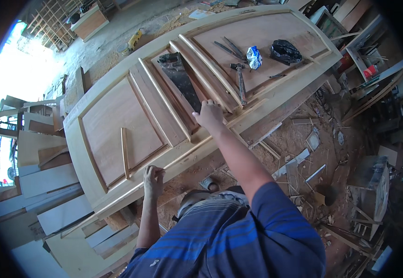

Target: The person fits wooden moulding onto a wooden door by measuring and marking wooden strips against the frame with a pencil, then cuts a strip with a handsaw.

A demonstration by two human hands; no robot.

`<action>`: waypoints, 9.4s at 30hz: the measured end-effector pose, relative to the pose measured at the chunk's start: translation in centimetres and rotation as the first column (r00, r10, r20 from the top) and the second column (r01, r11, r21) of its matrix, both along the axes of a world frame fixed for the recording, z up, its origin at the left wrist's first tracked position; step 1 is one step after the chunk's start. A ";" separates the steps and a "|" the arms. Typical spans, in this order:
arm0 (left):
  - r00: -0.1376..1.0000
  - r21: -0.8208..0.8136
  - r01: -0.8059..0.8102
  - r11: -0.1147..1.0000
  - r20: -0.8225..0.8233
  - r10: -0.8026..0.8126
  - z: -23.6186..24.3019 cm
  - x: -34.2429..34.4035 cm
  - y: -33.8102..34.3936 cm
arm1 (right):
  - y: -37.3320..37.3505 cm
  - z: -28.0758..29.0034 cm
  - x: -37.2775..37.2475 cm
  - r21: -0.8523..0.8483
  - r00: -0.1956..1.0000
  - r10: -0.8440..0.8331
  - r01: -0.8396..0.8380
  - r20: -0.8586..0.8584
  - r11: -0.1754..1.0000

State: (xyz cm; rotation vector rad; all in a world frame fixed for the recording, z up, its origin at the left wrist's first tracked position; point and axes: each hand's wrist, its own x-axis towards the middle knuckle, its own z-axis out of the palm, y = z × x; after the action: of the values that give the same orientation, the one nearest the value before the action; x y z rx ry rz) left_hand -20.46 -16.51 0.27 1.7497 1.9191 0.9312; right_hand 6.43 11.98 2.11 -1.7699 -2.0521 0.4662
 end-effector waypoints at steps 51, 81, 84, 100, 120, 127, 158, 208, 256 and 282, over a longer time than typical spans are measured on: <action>0.967 0.440 0.245 0.864 -0.052 -0.248 12.0 17.9 15.5 | -25.1 11.7 30.0 -0.420 0.311 -0.396 -0.013 -0.864 0.907; 0.960 0.014 0.194 0.981 -0.209 -0.187 -0.2 23.9 19.2 | -26.8 10.6 29.4 -0.281 0.476 -0.341 0.194 -0.811 0.940; 0.984 -0.209 0.129 0.969 -0.096 -0.151 0.4 24.0 20.1 | -27.2 9.7 28.3 -0.313 0.502 -0.368 0.193 -0.783 0.930; 0.887 -0.315 0.055 0.948 -0.421 -0.191 0.7 25.2 21.8 | -25.6 7.3 28.0 -0.363 0.610 -0.220 -0.119 -0.761 0.924; 0.797 -0.352 0.029 0.936 -0.557 -0.234 -0.3 26.2 22.0 | -25.7 6.3 28.5 -0.336 0.715 -0.074 -0.232 -0.695 0.913; 0.807 -0.221 0.036 0.975 -0.569 -0.159 -1.6 25.7 21.5 | -23.7 4.4 27.2 -0.249 0.728 -0.029 -0.196 -0.685 0.948; 0.819 -0.168 0.009 0.986 -0.564 -0.103 -1.0 26.7 21.0 | -25.1 6.3 27.2 -0.339 0.698 -0.142 -0.151 -0.702 0.929; 0.801 -0.119 -0.072 0.990 -0.598 -0.014 -2.4 26.3 21.6 | -19.8 3.9 24.3 -0.235 0.695 -0.072 -0.143 -0.715 0.961; 0.815 -0.148 -0.099 0.984 -0.580 -0.005 -3.0 25.3 22.3 | -17.7 5.7 22.0 -0.329 0.687 -0.147 -0.142 -0.712 0.933; 0.828 -0.059 -0.032 0.998 -0.560 -0.007 -2.9 25.5 22.6 | -14.9 5.2 22.6 -0.445 0.781 -0.134 -0.198 -0.610 0.874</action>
State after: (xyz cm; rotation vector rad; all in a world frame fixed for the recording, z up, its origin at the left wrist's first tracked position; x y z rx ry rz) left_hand 5.00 6.12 -2.64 2.1403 2.2717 0.3548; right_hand 29.01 -2.92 7.34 -1.5061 -1.5483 1.4830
